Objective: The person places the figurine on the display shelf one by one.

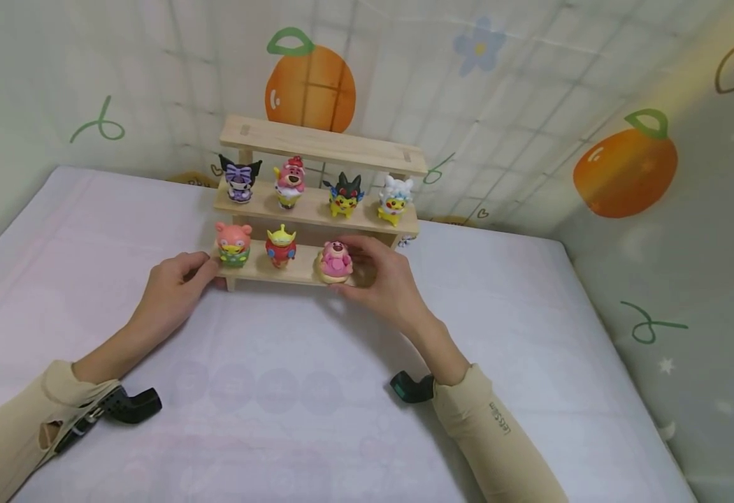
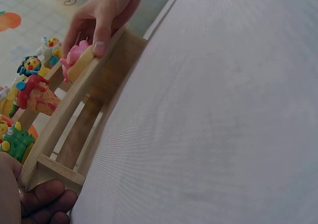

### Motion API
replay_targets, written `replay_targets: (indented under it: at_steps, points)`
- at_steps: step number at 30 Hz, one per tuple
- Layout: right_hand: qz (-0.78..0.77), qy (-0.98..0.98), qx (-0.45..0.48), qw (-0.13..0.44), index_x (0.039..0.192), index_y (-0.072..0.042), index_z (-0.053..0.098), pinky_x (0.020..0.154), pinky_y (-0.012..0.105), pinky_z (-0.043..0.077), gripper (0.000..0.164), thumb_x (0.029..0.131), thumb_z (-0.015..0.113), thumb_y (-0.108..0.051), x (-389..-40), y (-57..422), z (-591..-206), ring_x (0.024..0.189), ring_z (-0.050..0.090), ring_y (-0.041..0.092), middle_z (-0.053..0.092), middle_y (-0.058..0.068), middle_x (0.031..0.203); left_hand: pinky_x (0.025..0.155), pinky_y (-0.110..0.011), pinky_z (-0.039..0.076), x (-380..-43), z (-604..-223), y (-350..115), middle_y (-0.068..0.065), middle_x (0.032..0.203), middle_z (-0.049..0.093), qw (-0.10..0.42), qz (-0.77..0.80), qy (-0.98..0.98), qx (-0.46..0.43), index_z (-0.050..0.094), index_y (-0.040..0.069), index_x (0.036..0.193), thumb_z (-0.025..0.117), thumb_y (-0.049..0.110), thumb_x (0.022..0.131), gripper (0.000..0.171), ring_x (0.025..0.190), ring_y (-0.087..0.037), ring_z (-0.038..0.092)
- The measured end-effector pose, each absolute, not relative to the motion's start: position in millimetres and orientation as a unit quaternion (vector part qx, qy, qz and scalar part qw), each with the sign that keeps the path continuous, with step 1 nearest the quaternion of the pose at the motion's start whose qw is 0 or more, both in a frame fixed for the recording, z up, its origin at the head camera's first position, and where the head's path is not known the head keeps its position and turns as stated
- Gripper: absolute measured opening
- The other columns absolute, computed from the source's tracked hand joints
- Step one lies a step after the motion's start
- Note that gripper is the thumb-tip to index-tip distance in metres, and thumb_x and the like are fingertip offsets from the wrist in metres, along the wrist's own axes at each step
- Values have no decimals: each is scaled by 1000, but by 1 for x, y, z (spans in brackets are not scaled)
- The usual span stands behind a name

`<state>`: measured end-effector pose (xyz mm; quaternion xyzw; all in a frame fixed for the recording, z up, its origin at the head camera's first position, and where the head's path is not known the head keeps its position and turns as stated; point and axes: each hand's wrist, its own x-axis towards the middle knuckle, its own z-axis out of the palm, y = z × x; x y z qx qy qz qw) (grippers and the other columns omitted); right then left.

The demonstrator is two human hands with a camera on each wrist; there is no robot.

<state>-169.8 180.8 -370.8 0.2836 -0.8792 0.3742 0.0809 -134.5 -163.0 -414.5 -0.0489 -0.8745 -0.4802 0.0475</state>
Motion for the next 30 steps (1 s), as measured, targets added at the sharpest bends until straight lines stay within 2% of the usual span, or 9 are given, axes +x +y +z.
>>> replay_targets:
  at_steps: [9, 12, 15, 19, 23, 26, 30]
  points:
    - [376, -880, 279, 78, 139, -9, 63, 103, 37, 54, 70, 78, 96, -16, -170, 184, -368, 119, 69, 19, 71, 4, 131, 72, -30, 35, -135, -416, -164, -14, 101, 71, 48, -479, -875, -48, 77, 7, 104, 49, 34, 111, 39, 91, -23, 49]
    - [421, -862, 267, 89, 137, -7, 62, 101, 37, 56, 64, 82, 93, -17, -167, 186, -364, 114, 71, 20, 72, 6, 127, 73, -30, 35, -135, -417, -164, -14, 102, 71, 47, -478, -876, -48, 76, 6, 105, 49, 35, 111, 39, 91, -23, 49]
    - [477, -831, 254, 134, 127, -5, 67, 93, 38, 59, 46, 87, 88, -15, -166, 190, -358, 106, 72, 21, 73, 7, 118, 73, -30, 35, -135, -417, -164, -14, 102, 71, 46, -478, -876, -48, 76, 6, 106, 50, 35, 111, 39, 91, -24, 49]
    - [508, -803, 234, 208, 114, -3, 72, 85, 33, 60, 26, 91, 83, -9, -168, 199, -348, 98, 70, 17, 74, 10, 110, 73, -31, 34, -136, -417, -164, -14, 103, 72, 45, -480, -875, -48, 76, 7, 105, 49, 35, 111, 40, 91, -23, 49]
    - [531, -783, 204, 253, 114, 2, 72, 84, 26, 58, 22, 93, 78, -2, -172, 213, -339, 96, 70, 13, 74, 18, 107, 73, -31, 34, -136, -417, -164, -14, 102, 71, 48, -480, -875, -49, 77, 7, 102, 50, 35, 111, 40, 90, -23, 48]
    - [544, -769, 184, 279, 114, 5, 71, 85, 26, 57, 20, 94, 74, 0, -175, 228, -332, 96, 71, 14, 73, 21, 107, 73, -32, 34, -136, -417, -164, -14, 100, 71, 51, -481, -874, -48, 76, 7, 101, 50, 35, 111, 40, 90, -24, 49]
    - [537, -774, 145, 302, 115, 4, 73, 87, 25, 57, 20, 96, 74, -5, -183, 257, -326, 98, 73, 15, 75, 15, 106, 73, -31, 35, -136, -417, -164, -14, 99, 70, 52, -482, -873, -48, 76, 6, 101, 50, 34, 111, 39, 90, -24, 49]
